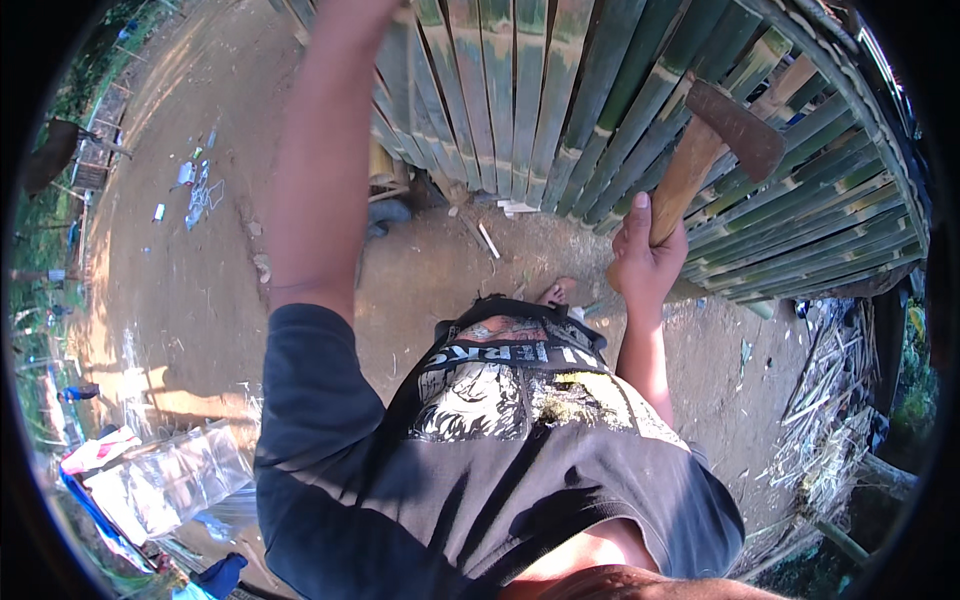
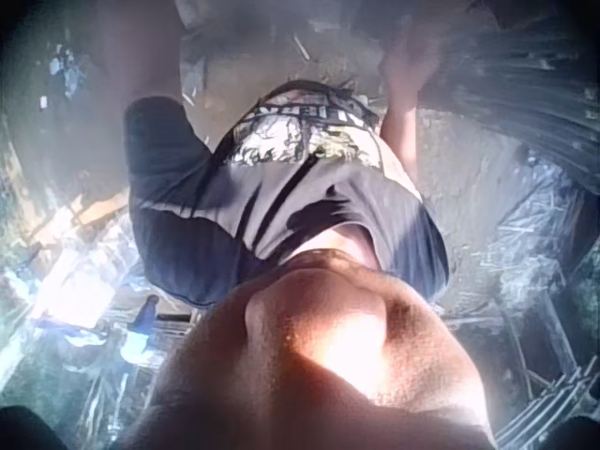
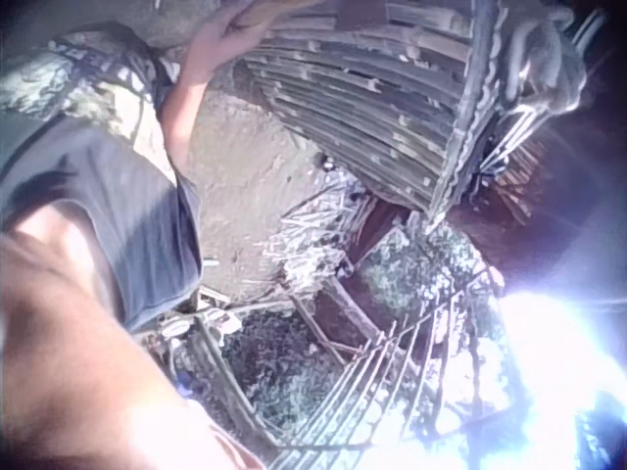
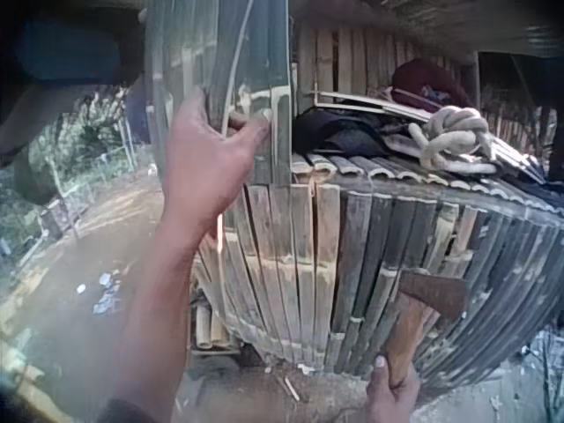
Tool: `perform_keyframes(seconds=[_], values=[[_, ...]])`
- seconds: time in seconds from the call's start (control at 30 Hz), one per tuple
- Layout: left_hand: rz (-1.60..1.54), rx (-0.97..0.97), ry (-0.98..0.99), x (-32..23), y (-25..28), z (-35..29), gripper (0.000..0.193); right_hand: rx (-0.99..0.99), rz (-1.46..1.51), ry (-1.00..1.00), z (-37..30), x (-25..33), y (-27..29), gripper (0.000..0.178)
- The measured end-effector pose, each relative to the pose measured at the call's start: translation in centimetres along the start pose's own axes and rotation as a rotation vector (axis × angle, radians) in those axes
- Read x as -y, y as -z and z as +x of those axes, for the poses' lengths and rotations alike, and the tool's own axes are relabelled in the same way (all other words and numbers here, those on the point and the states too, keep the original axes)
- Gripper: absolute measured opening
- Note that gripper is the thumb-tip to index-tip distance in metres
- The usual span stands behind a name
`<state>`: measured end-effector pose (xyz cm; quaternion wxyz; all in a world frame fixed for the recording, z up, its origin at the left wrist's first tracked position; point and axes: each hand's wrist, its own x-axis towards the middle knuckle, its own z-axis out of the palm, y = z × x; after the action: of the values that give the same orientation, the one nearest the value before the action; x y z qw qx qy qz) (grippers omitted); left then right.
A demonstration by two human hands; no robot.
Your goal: The person is assembling a bamboo structure by fitting split bamboo poles into a vertical frame. They use a hammer to secure the poles in place and occasionally adjust the alignment of the bamboo slats. The task involves repetitive placement and hammering of individual bamboo pieces.
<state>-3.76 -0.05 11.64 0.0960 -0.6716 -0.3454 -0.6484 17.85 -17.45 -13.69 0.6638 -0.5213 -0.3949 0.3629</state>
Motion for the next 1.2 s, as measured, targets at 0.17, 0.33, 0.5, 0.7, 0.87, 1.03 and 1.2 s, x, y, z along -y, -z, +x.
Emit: perform_keyframes(seconds=[0.17,0.33,0.5,0.7,0.87,1.03,1.2], values=[[-0.180,0.066,0.453,0.3,-4.8,-5.7,0.024,-0.095,-0.093,-0.067,-0.3,-0.3,0.7,0.024],[-0.226,-0.152,0.261,2.3,-7.3,-8.5,0.022,-0.119,-0.117,-0.046,-0.9,-0.6,1.0,0.024],[-0.253,-0.150,0.164,4.8,-8.8,-10.5,0.021,-0.092,-0.135,0.007,-0.9,-2.3,1.7,0.021],[-0.268,-0.030,0.247,4.0,-7.8,-10.1,0.030,-0.122,-0.194,0.022,-0.8,-3.1,1.4,0.022],[-0.286,0.013,0.335,3.5,-7.5,-9.8,0.030,-0.105,-0.230,0.030,-0.5,-3.7,1.0,0.022],[-0.290,0.012,0.395,2.6,-7.1,-9.0,0.029,-0.077,-0.244,0.044,-0.3,-3.7,0.4,0.023],[-0.246,0.018,0.383,2.4,-7.3,-8.7,0.029,-0.076,-0.287,0.097,-0.1,-3.0,0.1,0.025]])
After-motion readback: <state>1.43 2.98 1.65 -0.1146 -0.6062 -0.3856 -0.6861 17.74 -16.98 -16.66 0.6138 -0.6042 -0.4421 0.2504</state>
